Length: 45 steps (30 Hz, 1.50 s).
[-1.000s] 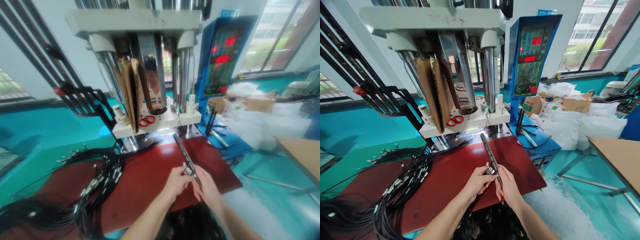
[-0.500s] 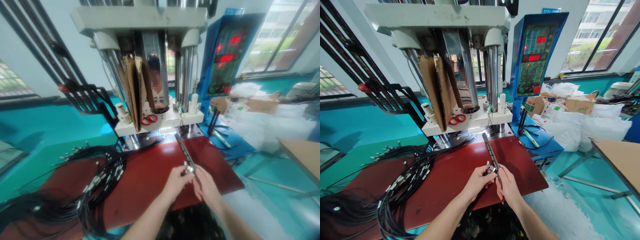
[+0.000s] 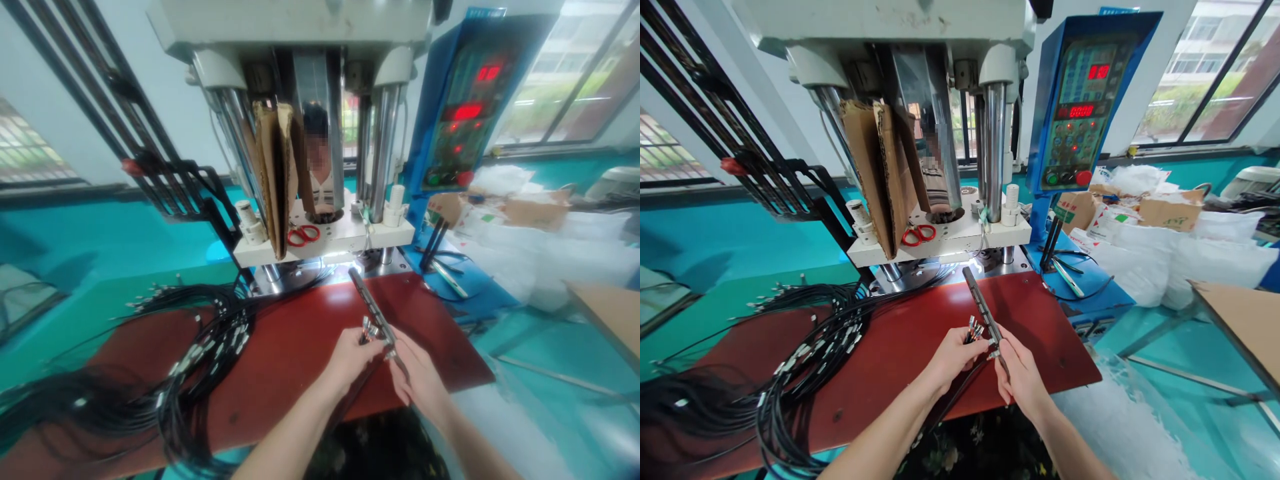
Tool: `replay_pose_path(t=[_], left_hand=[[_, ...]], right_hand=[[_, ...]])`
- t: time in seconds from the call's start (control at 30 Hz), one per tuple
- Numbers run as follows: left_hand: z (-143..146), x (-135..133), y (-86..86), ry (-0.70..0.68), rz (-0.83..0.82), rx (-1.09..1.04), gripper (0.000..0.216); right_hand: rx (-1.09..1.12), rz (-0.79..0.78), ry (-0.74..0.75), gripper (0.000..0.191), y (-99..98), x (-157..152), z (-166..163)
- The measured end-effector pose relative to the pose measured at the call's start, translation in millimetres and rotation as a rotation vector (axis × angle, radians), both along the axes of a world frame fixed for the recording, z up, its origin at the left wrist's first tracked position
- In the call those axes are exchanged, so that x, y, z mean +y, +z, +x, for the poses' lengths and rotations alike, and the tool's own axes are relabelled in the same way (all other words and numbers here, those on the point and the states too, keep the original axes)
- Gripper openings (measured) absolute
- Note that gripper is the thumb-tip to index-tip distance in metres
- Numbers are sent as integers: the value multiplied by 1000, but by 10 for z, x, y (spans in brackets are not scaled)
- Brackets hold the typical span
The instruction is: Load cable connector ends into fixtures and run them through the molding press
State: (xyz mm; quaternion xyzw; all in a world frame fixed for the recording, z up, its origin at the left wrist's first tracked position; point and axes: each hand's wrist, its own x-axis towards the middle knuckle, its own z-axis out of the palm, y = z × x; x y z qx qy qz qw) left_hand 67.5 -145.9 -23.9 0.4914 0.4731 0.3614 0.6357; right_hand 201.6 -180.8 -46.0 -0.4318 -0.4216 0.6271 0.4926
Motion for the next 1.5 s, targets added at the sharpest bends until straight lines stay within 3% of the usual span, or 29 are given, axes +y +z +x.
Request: replay_pose_path(t=[0.23,0.37,0.53,0.8,0.97,1.17,1.4,1.5], left_hand=[[-17,-5,-11,48,48,-3,22],[-47,6,-24,11,30,-4,24],[-71,39,-51,174,13,-55,20],[-143,69,-66,17,-118,-213,26],[-88,66,-34,73,-61,-51,25],[-47,72,-74,91,153,67,18],[-90,53,-54,85,-21,-52,19],[-103,26,-38,113,-14,-52,20]], right_hand=[[-184,15,26,54,24,22,-47],[-73,-10,-17,52,17,17,-50],[-21,-37,-26,53,14,5,-14],[5,-21,-35,49,3,0,-9],[20,-42,-8,50,-21,9,10],[-7,-34,17,53,-15,23,33],[-189,-9,71,58,22,32,-12],[-237,-3,62,59,35,28,-38]])
